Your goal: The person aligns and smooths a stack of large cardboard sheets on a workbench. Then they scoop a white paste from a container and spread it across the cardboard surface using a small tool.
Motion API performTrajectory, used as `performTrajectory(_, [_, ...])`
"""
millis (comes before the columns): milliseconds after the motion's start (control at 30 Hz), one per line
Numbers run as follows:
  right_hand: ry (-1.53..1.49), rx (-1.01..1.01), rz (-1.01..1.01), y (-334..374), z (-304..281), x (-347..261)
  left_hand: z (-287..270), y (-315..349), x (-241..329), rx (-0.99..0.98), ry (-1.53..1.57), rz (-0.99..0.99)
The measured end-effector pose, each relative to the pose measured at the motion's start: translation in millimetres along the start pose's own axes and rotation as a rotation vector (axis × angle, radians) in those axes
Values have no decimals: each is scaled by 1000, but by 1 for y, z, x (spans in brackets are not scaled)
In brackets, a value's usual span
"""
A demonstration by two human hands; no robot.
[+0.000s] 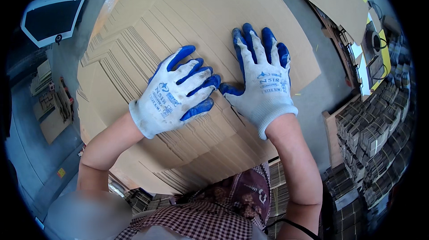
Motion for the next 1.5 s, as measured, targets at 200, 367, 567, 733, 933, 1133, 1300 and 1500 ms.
performTrajectory(200, [11, 5, -4, -1, 1, 0, 2, 3, 1, -6, -14, -7])
performTrajectory(367, [7, 0, -5, 0, 3, 2, 6, 8, 3, -18, -10, -14])
performTrajectory(567, [25, -24, 8, 0, 4, 0, 8, 13, 1, -26, 0, -24])
performTrajectory(733, [7, 9, -17, 0, 1, 0, 1, 13, -1, -14, 48, -32])
performTrajectory(933, [-46, 61, -36, 6, -3, -5, -17, 38, -26, -30, 30, -101])
performTrajectory(1133, [-63, 72, -42, 24, 11, -29, -18, 38, -29, 9, 27, -101])
performTrajectory(1300, [-49, 38, -29, 22, 11, -29, -18, 38, -31, 20, 18, -93])
performTrajectory(1500, [27, -16, 0, 14, 8, -36, -7, 33, -3, 2, 105, -1])
Point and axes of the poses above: each hand's wrist, its own y-axis away from the middle knuckle, its own z-axis out of the palm, x = y × z, the point moved 8 cm from there along -y, towards the middle knuckle
